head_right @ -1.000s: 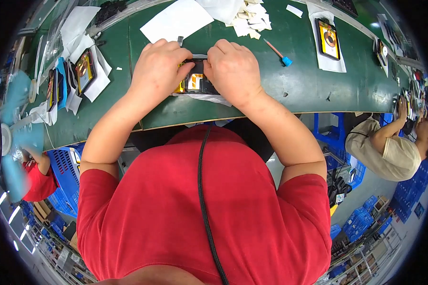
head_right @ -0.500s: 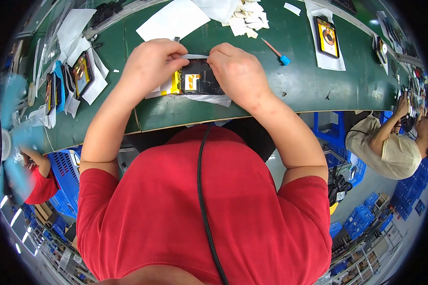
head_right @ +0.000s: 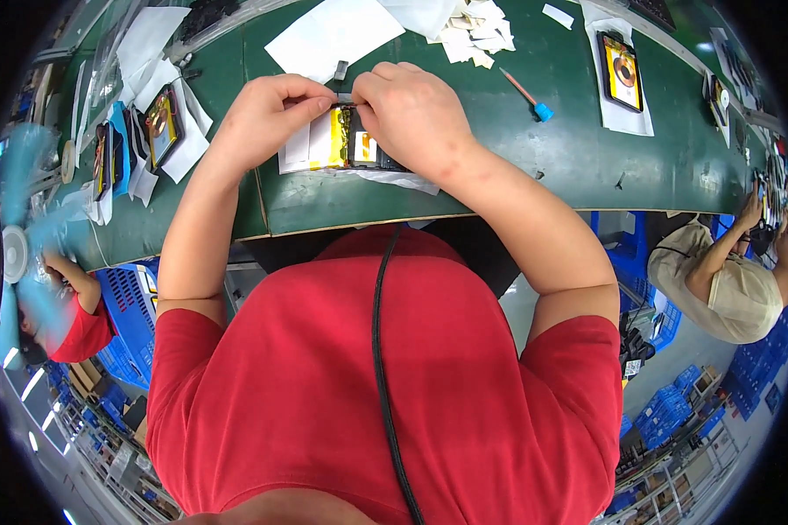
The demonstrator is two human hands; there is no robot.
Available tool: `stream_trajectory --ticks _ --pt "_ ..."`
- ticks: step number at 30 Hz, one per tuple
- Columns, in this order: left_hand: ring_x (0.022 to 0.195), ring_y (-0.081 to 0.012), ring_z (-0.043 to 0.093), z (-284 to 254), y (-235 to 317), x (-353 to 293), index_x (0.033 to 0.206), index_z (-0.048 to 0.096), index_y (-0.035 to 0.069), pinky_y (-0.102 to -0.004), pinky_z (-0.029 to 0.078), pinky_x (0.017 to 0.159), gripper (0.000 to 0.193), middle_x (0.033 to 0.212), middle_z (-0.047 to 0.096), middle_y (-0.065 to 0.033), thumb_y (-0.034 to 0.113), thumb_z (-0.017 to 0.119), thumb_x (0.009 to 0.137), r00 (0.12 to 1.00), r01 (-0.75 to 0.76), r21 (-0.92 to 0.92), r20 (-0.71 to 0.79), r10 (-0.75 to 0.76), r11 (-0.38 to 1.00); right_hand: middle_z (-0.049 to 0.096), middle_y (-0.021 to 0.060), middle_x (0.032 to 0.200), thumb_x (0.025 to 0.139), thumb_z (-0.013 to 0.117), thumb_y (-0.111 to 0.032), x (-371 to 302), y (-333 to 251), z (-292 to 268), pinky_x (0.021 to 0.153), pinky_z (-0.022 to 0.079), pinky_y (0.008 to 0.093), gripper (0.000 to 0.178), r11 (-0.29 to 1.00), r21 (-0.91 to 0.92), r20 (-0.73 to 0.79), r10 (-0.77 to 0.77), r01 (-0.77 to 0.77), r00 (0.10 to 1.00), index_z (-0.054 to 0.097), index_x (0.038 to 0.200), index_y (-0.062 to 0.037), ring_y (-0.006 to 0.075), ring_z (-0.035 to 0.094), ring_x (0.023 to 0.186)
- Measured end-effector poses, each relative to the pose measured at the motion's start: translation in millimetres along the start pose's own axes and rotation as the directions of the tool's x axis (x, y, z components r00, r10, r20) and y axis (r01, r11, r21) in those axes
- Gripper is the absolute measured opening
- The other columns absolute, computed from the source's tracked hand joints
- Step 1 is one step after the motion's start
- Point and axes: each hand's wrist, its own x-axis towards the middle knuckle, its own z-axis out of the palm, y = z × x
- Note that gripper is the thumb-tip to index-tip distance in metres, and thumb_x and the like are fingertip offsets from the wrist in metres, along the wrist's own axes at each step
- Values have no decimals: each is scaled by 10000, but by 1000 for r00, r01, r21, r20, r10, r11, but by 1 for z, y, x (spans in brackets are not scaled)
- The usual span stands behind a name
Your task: Assembling electronic components by placing batteries and internal parts into device chassis on a production line.
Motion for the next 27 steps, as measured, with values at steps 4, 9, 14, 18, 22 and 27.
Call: stream_trajectory --ticks 4,9,14,18,22,27 --pt "772 -144 690 2 8 8 1009 752 16 -281 540 730 200 879 737 -91 162 700 883 999 -32 65 19 31 997 616 61 830 787 736 -151 3 -1 4 751 526 382 131 1000 -19 -3 12 -12 1000 661 873 -85 265 628 850" --pt "768 -241 683 12 14 17 865 732 30 -337 542 728 131 853 672 -107 147 719 806 977 -206 268 8 212 941 620 62 849 764 761 -126 -9 12 -11 756 512 393 161 994 62 -123 -86 95 989 651 867 -70 284 617 841" --pt "774 -275 670 20 18 18 782 680 16 -373 537 727 123 826 650 -113 131 716 761 959 -253 374 -27 283 892 628 46 894 763 772 -122 -32 15 -18 764 505 388 125 995 62 -166 -67 78 984 690 848 -79 270 615 854" --pt "803 -304 654 26 21 14 777 669 28 -407 533 736 100 824 632 -114 117 707 749 926 -293 501 -62 372 814 644 27 971 777 770 -156 -38 10 -18 796 497 380 164 988 -53 -137 -154 148 979 730 915 -78 236 608 910" --pt "865 -305 646 30 23 11 800 675 36 -409 531 766 91 838 633 -109 110 703 755 927 -272 576 -59 371 771 647 25 1041 791 762 -195 -41 8 -19 839 484 373 227 976 -148 -78 -171 158 982 738 980 -72 217 597 976" --pt "876 -275 624 37 21 8 815 682 50 -391 516 794 88 818 626 -83 118 715 770 857 -387 588 -56 513 710 646 27 1047 790 760 -190 -42 4 -20 844 482 371 231 967 -193 -76 -186 168 980 731 991 -80 219 599 976"
